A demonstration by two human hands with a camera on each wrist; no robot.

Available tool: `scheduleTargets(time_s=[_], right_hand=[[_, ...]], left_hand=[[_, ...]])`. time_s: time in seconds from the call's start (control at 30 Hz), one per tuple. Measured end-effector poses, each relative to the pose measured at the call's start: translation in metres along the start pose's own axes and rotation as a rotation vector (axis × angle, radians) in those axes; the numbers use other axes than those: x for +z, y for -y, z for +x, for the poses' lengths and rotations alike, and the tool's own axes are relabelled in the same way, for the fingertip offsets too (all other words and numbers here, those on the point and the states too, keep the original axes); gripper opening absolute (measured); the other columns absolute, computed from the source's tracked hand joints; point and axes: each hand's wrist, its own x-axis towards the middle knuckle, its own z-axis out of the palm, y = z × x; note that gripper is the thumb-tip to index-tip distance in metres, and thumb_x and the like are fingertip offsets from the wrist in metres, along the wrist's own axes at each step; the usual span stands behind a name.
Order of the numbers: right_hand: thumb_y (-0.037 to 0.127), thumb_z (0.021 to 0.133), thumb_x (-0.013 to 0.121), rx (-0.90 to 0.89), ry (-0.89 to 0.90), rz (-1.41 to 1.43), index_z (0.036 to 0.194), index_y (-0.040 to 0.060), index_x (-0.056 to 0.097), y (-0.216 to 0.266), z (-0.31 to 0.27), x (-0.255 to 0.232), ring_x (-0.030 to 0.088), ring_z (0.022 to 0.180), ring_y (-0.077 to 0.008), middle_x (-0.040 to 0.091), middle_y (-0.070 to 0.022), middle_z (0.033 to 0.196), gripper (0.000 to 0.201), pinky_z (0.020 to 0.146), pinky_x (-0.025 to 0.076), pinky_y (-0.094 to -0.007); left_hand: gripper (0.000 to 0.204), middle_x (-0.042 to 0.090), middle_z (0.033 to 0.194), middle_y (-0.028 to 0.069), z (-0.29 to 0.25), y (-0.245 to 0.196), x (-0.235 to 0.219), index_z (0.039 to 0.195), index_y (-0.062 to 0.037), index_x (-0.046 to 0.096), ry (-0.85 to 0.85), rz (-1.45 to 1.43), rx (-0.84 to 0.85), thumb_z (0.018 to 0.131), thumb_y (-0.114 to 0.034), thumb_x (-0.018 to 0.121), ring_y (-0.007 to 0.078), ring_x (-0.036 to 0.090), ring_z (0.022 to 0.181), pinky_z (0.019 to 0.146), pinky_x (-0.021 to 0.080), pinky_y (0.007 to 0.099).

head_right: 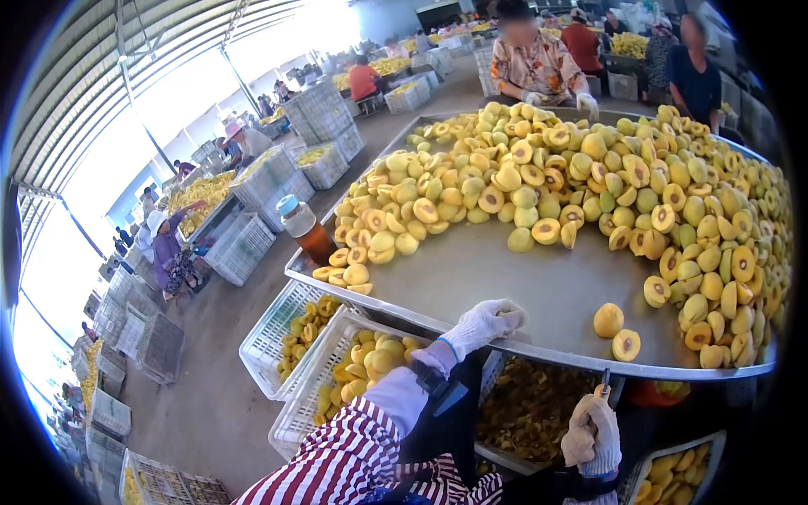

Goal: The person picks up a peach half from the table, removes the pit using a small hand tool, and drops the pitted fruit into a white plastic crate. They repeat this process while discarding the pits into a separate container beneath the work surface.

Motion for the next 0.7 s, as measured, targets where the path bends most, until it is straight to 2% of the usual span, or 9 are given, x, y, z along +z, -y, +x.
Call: scheduleTargets(time_s=[0.1,0.13,0.23,0.27,0.37,0.4,0.5,0.53,0.7], right_hand=[[0.031,0.104,0.046,0.082,-0.135,0.234,0.078,0.0061,0.049,-0.011,0.009,-0.024,0.025,0.026,-0.011,0.032,0.0011,0.045,0.036,0.026,0.023,-0.0289],[0.029,0.104,0.044,0.057,-0.121,0.157,0.08,0.0063,0.049,-0.012,0.007,-0.027,0.025,0.027,-0.0119,0.034,-0.0001,0.046,0.033,0.028,0.022,-0.0287],[0.026,0.103,0.043,-0.031,-0.191,-0.174,0.082,0.0072,0.05,-0.019,0.011,-0.046,0.027,0.028,-0.0139,0.037,-0.0014,0.048,0.029,0.029,0.023,-0.0293],[0.025,0.102,0.045,-0.017,-0.215,-0.156,0.082,0.0078,0.051,-0.016,0.01,-0.039,0.03,0.03,-0.0146,0.038,-0.0024,0.049,0.027,0.031,0.025,-0.0291],[0.026,0.101,0.047,0.026,-0.273,-0.059,0.079,0.0072,0.051,-0.008,0.006,-0.019,0.03,0.031,-0.0137,0.037,-0.0022,0.049,0.029,0.031,0.025,-0.0282],[0.025,0.1,0.048,0.068,-0.295,-0.001,0.078,0.0065,0.051,-0.007,0.005,-0.017,0.03,0.031,-0.0131,0.038,-0.0023,0.049,0.03,0.031,0.025,-0.0275],[0.025,0.1,0.052,0.009,-0.296,-0.189,0.081,0.0033,0.055,-0.009,0.003,-0.024,0.036,0.033,-0.0124,0.043,-0.0024,0.05,0.029,0.032,0.028,-0.0261],[0.026,0.099,0.054,0.018,-0.311,-0.182,0.082,0.0017,0.057,-0.005,0.003,-0.02,0.039,0.034,-0.0122,0.045,-0.0032,0.052,0.029,0.032,0.029,-0.0258],[0.023,0.098,0.052,-0.028,-0.288,-0.145,0.08,0.0002,0.055,-0.004,0.001,-0.027,0.04,0.032,-0.0156,0.045,-0.0057,0.05,0.029,0.031,0.032,-0.028]], left_hand=[[0.035,0.07,0.086,0.0014,-0.016,-0.01,0.013,0.107,-0.0086,0.071,-0.069,0.073,0.1,0.093,-0.04,0.066,0.0088,0.062,0.076,0.071,0.05,0.026],[0.036,0.071,0.088,0.0012,-0.014,-0.005,0.015,0.108,-0.0076,0.071,0.018,0.092,0.202,0.095,-0.041,0.063,0.0086,0.062,0.077,0.072,0.05,0.0255],[0.034,0.071,0.089,0.0,-0.031,-0.042,0.012,0.11,-0.0089,0.071,0.514,0.019,0.143,0.098,-0.039,0.06,0.0086,0.062,0.081,0.076,0.051,0.0269],[0.034,0.071,0.105,0.0085,-0.034,-0.053,0.012,0.114,-0.008,0.07,0.514,0.023,0.175,0.097,-0.036,0.061,0.0185,0.066,0.097,0.086,0.052,0.0316],[0.034,0.068,0.114,0.0108,-0.007,-0.052,0.031,0.114,-0.0125,0.07,0.204,0.413,0.52,0.096,-0.039,0.057,0.0277,0.065,0.103,0.09,0.05,0.0384],[0.039,0.064,0.125,0.0144,-0.002,-0.056,0.039,0.12,-0.0135,0.067,0.216,0.472,0.522,0.095,-0.041,0.056,0.0348,0.059,0.115,0.099,0.046,0.0425],[0.043,0.061,0.129,0.0125,0.015,-0.032,0.079,0.127,-0.0135,0.062,0.229,0.608,0.626,0.093,-0.041,0.061,0.0325,0.056,0.122,0.104,0.044,0.0419],[0.049,0.057,0.136,0.0128,0.006,-0.053,0.083,0.128,-0.0138,0.06,0.398,0.711,0.518,0.09,-0.043,0.064,0.0328,0.049,0.13,0.109,0.039,0.043],[0.052,0.054,0.139,0.0102,0.002,-0.063,0.09,0.131,-0.0146,0.058,0.387,0.834,0.437,0.087,-0.041,0.067,0.0304,0.047,0.131,0.11,0.038,0.0411]])
